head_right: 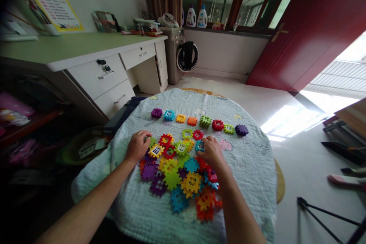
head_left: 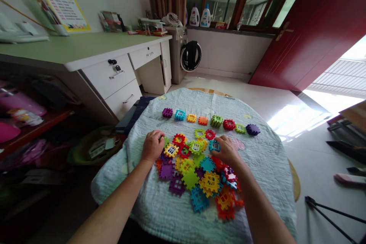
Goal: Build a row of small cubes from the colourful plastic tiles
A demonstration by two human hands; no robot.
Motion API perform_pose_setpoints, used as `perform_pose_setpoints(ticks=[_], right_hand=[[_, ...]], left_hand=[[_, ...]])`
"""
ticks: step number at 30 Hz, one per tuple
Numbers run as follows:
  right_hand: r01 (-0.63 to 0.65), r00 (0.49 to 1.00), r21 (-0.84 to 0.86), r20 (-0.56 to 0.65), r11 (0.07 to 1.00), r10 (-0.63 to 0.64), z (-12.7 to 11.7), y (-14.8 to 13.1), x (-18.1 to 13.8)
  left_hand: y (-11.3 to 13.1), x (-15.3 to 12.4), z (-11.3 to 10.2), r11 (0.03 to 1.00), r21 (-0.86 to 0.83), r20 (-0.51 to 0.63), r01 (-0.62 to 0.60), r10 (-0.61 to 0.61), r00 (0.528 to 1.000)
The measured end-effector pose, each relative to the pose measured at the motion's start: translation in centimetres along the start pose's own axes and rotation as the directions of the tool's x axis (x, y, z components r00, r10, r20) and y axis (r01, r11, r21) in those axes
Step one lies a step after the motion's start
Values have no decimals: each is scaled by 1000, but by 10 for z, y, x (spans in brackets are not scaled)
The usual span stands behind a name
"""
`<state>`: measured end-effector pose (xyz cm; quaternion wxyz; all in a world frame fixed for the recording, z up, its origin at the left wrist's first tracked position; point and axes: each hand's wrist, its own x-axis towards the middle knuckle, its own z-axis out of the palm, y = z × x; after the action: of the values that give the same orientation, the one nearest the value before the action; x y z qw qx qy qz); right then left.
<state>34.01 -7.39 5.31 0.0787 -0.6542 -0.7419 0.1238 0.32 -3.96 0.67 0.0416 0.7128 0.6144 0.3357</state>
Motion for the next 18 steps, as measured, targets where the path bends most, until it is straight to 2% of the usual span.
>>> perform_pose_setpoints(ticks=[4,18], right_hand=[[-23,999,-6,25,1000,23,6,1,1],[0,998,-69,70,998,5,-4,3,6]], left_hand=[[-1,0,0,1000,2,-3,0,0,1000],[3,0,-2,1000,-13,-2,13,-13,1000]])
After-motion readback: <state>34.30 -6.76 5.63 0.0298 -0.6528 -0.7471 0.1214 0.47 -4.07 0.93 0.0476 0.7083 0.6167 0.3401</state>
